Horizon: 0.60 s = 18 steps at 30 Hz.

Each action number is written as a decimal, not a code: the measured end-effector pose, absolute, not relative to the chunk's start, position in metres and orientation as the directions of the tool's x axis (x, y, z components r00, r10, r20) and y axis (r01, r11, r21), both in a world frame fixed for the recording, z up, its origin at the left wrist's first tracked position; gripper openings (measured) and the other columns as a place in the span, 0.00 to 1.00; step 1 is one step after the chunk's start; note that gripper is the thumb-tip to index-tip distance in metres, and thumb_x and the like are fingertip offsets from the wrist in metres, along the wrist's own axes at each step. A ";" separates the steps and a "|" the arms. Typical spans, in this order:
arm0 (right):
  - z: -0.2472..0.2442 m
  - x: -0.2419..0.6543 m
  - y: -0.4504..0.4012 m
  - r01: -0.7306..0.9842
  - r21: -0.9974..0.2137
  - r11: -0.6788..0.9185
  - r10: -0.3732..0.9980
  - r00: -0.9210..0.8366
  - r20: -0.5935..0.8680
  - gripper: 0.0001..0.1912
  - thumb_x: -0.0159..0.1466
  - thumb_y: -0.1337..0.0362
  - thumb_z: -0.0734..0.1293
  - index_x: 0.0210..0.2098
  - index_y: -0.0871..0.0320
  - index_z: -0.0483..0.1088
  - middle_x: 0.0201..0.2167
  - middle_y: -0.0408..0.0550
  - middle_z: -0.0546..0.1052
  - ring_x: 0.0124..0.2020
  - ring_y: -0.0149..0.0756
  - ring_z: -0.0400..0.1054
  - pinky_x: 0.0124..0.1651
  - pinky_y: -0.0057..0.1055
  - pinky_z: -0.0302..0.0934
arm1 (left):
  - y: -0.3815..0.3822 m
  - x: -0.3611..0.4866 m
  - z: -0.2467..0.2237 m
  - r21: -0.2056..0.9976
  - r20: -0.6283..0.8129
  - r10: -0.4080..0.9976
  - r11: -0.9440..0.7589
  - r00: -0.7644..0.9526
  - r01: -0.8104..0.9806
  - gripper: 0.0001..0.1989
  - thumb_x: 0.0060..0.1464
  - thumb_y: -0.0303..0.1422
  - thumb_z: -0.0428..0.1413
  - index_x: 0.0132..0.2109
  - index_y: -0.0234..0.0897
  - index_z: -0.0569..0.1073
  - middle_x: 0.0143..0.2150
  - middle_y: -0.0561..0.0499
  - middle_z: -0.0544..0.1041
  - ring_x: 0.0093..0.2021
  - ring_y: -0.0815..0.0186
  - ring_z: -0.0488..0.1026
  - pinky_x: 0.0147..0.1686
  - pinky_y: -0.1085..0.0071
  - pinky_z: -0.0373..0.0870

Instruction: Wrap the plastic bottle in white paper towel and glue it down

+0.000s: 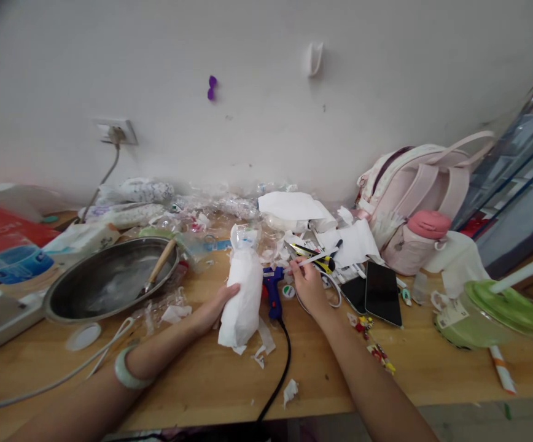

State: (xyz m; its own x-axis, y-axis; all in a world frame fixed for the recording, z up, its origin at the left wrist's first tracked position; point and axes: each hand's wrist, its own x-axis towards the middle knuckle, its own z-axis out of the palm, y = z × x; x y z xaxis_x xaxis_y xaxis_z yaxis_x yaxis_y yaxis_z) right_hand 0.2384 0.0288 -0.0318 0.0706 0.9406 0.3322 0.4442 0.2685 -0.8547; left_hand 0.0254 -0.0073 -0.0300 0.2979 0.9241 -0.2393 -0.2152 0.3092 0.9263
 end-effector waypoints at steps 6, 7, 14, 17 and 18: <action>-0.042 0.239 0.036 0.230 -0.949 0.213 0.962 0.123 0.246 0.20 0.55 0.43 0.62 0.31 0.55 0.62 0.23 0.45 0.75 0.29 0.40 0.72 0.38 0.38 0.66 | -0.007 0.025 -0.032 0.935 -0.226 0.921 0.297 0.317 -0.195 0.29 0.40 0.47 0.60 0.47 0.33 0.72 0.31 0.46 0.79 0.39 0.55 0.74 0.39 0.64 0.70; -0.043 0.239 0.036 0.176 -0.963 0.202 0.967 0.122 0.225 0.21 0.54 0.42 0.63 0.30 0.54 0.62 0.23 0.45 0.74 0.29 0.41 0.72 0.38 0.39 0.67 | -0.007 0.025 -0.032 0.935 -0.224 0.921 0.295 0.319 -0.195 0.29 0.40 0.48 0.60 0.47 0.33 0.72 0.31 0.46 0.79 0.39 0.55 0.74 0.39 0.64 0.70; -0.035 0.232 0.025 0.191 -0.916 0.352 0.930 0.037 0.365 0.16 0.59 0.48 0.62 0.29 0.55 0.62 0.28 0.49 0.77 0.35 0.41 0.73 0.42 0.39 0.65 | -0.006 0.022 -0.033 0.941 -0.195 0.924 0.271 0.328 -0.204 0.33 0.37 0.49 0.61 0.47 0.31 0.71 0.41 0.41 0.78 0.43 0.54 0.73 0.40 0.64 0.69; -0.029 0.229 0.019 0.227 -0.870 0.438 0.896 -0.035 0.442 0.13 0.63 0.53 0.60 0.30 0.55 0.62 0.36 0.52 0.78 0.42 0.40 0.72 0.46 0.39 0.63 | -0.004 0.022 -0.035 0.947 -0.175 0.921 0.254 0.348 -0.196 0.34 0.36 0.50 0.62 0.47 0.31 0.71 0.46 0.40 0.77 0.44 0.53 0.73 0.41 0.64 0.69; -0.027 0.228 0.017 0.243 -0.856 0.457 0.888 -0.061 0.456 0.12 0.63 0.54 0.60 0.30 0.55 0.62 0.37 0.52 0.78 0.43 0.40 0.71 0.47 0.39 0.62 | -0.004 0.022 -0.035 0.948 -0.173 0.921 0.252 0.350 -0.195 0.34 0.35 0.50 0.62 0.46 0.31 0.71 0.46 0.40 0.76 0.44 0.53 0.73 0.42 0.64 0.69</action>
